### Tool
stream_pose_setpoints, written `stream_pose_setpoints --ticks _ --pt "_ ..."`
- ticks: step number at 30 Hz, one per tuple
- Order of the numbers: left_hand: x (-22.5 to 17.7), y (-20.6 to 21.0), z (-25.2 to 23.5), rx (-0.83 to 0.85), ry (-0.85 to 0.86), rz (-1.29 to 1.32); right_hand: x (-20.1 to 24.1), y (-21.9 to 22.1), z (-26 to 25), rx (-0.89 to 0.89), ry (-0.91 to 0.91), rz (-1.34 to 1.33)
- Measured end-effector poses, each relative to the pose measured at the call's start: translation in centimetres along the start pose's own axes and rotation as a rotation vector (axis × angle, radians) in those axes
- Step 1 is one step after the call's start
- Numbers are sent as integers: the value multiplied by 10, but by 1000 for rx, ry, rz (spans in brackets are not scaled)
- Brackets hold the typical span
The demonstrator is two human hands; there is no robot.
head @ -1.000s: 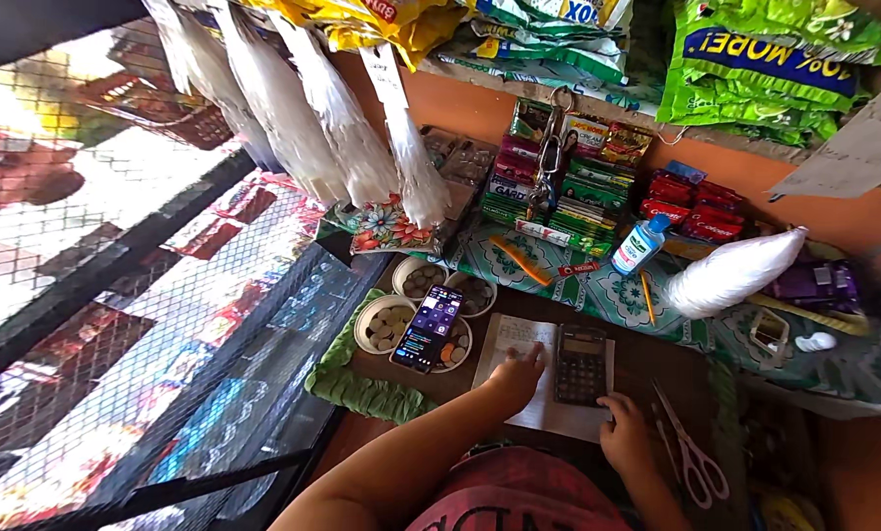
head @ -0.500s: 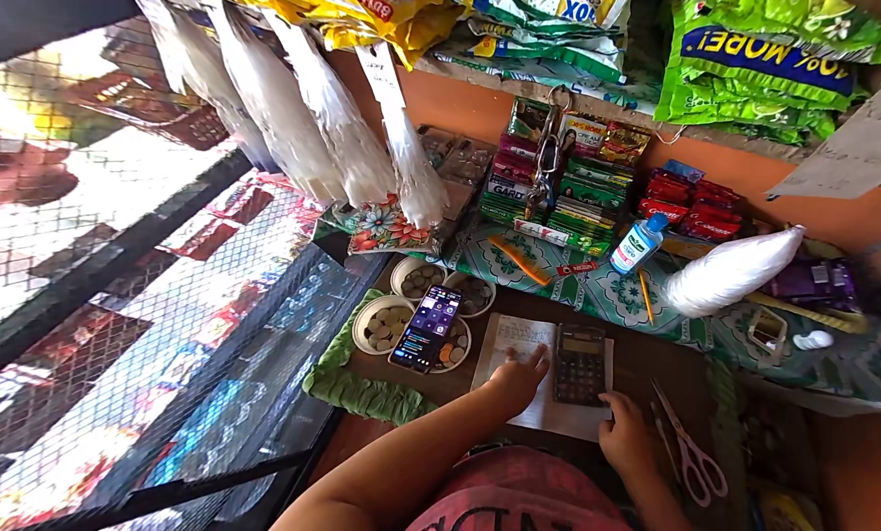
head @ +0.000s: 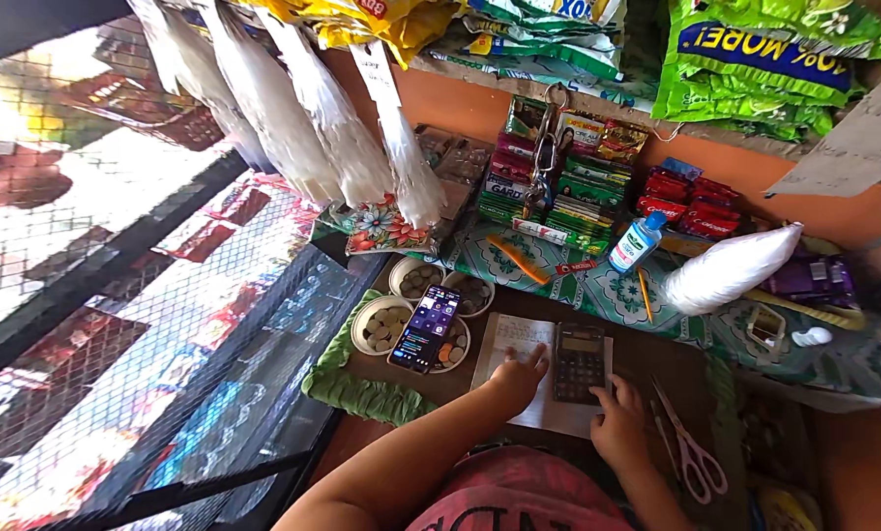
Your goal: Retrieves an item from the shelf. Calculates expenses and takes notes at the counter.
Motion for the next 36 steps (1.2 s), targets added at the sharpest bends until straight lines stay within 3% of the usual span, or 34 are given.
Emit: stream_pose_setpoints --ticks 8,23,28,36 --pt "1 2 -2 -8 -6 -1 40 -9 -3 36 -97 30" --pt "1 1 -1 -52 -34 57 21 -6 -16 20 -1 -28" --pt "-1 3 -3 -79 20 82 4 0 -6 76 114 -108" --pt "0 5 -7 -70 77 62 -13 10 8 70 95 -169"
Point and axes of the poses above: each hand's wrist, its own z-axis away from the middle knuckle, its own y-axis out of the palm, x = y × z, the point moved 6 cm from there along -z, towards the middle knuckle, and after that the axes turned 12 degrees about z, right-handed, at the moved point
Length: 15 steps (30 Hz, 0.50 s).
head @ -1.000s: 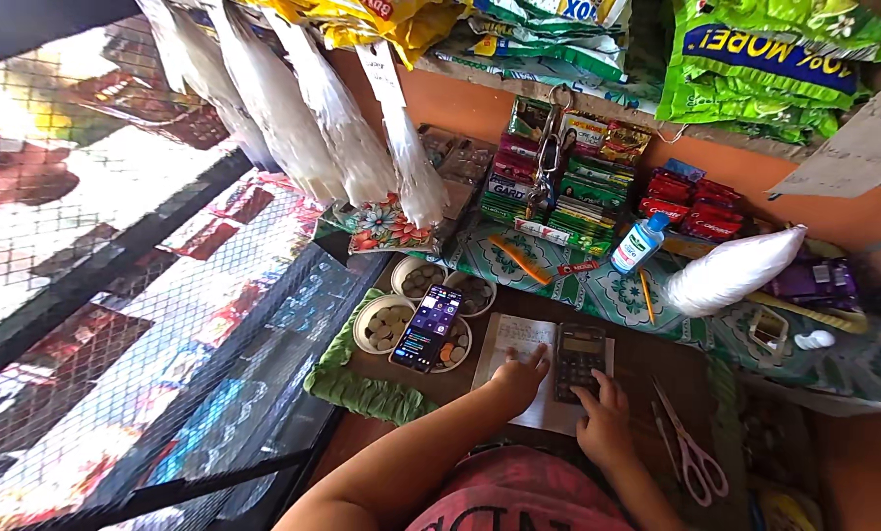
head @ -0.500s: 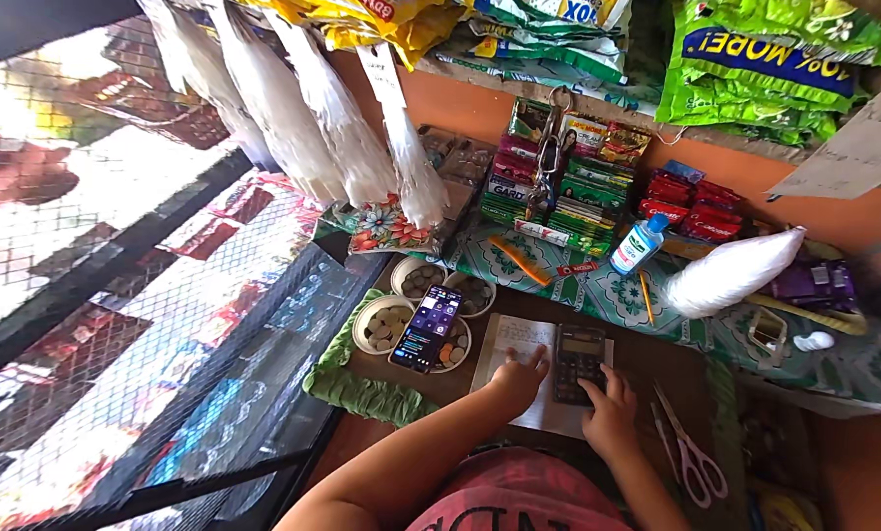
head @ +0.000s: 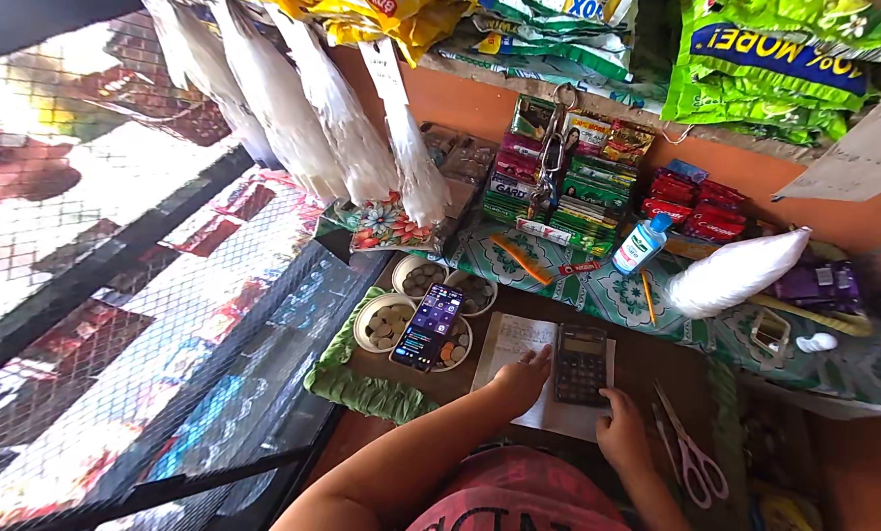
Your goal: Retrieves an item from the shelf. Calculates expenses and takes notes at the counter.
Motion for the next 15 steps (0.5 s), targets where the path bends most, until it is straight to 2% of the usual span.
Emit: stream_pose_setpoints --ticks 7,15 --pt "-1 -2 2 27 24 -15 -5 8 4 -20 -56 120" --pt "1 -1 0 11 24 -1 4 -4 -6 -68 -62 175"
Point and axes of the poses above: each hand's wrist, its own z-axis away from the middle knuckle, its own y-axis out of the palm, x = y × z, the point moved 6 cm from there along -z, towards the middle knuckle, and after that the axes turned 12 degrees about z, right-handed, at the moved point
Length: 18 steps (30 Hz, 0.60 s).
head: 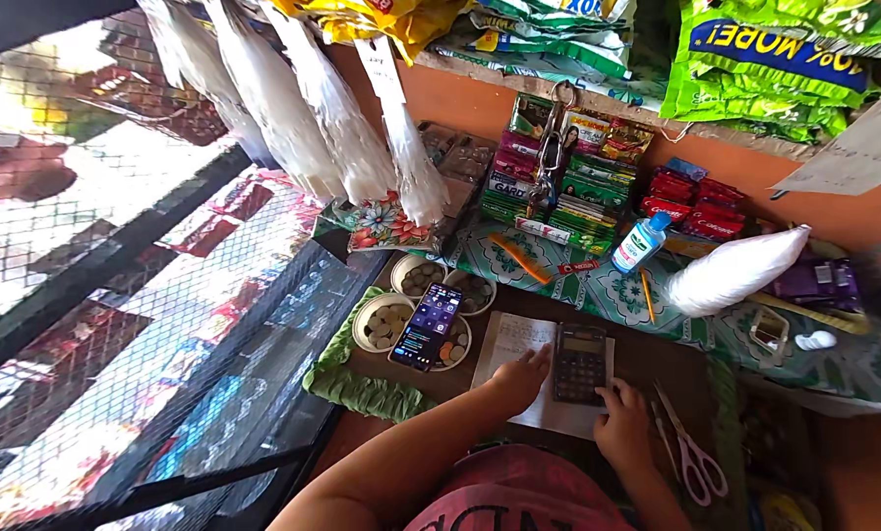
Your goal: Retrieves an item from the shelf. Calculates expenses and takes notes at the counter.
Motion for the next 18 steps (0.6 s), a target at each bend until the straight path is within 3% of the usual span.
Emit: stream_pose_setpoints --ticks 8,18 --pt "0 -1 -1 5 -3 -12 55 -19 -13 18 -117 12" --pt "-1 0 -2 18 -16 5 49 -12 -16 34 -111 15"
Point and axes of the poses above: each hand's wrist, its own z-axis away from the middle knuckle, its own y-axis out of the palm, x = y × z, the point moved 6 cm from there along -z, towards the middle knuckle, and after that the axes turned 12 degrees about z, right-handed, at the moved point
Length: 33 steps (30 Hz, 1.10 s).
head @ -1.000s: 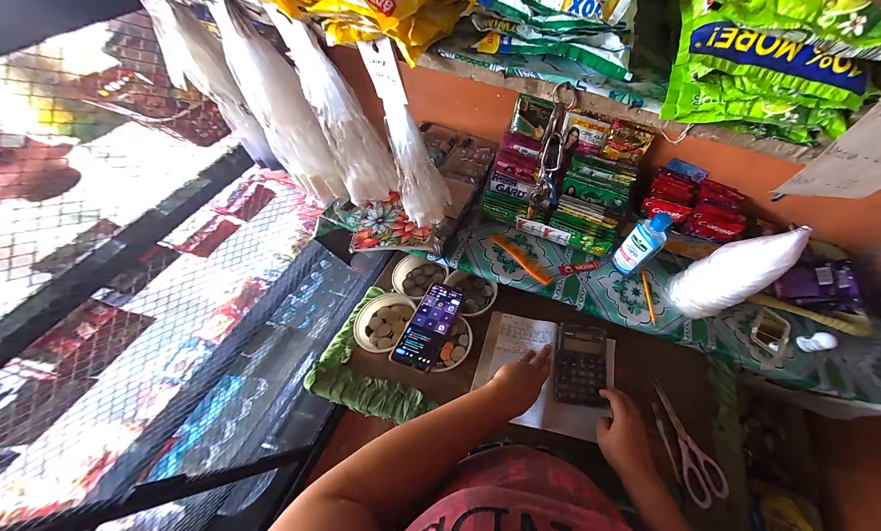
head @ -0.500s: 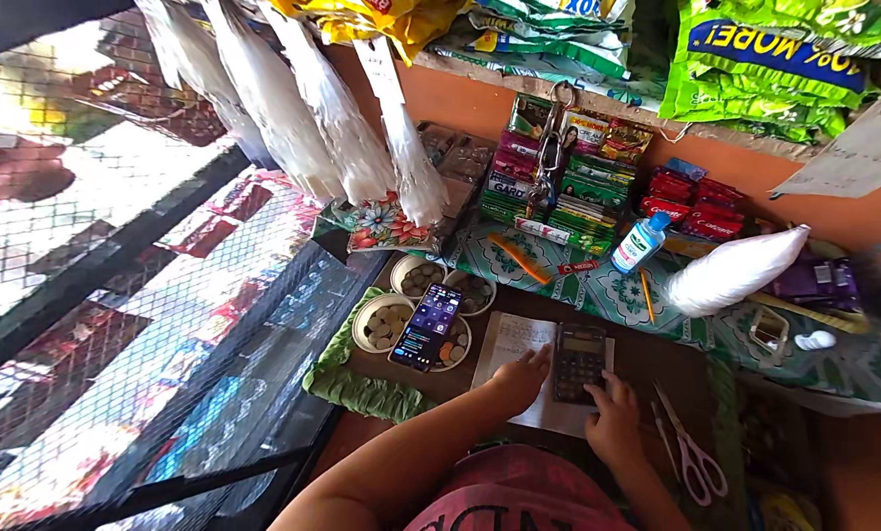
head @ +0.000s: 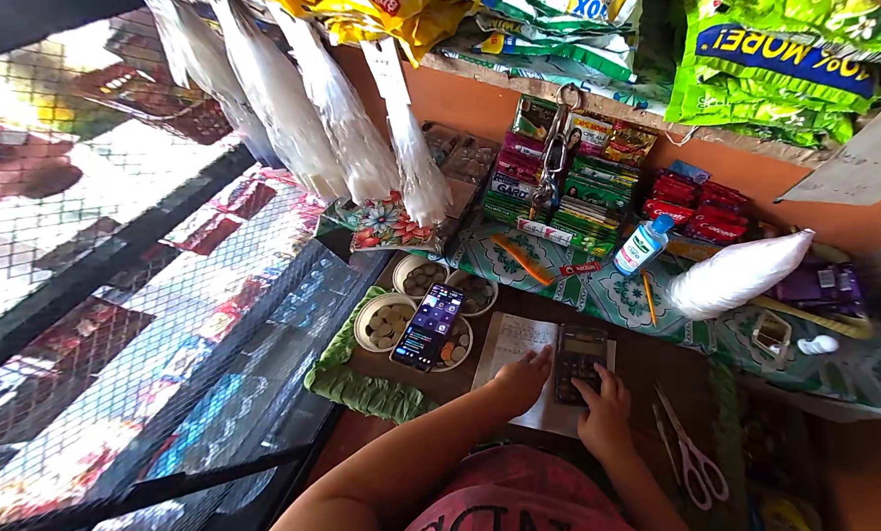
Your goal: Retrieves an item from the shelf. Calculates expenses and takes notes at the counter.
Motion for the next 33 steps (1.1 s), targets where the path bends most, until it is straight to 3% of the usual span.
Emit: stream_pose_setpoints --ticks 8,14,22,33 --pt "-10 -13 -4 18 -38 14 -36 15 19 1 166 -142" --pt "-9 -10 -3 -2 -36 1 -51 31 34 -26 127 -75" --pt "7 -9 17 -1 -491 135 -54 29 32 -61 95 -28" --pt "9 -20 27 39 -543 71 -56 31 35 -69 90 -16"
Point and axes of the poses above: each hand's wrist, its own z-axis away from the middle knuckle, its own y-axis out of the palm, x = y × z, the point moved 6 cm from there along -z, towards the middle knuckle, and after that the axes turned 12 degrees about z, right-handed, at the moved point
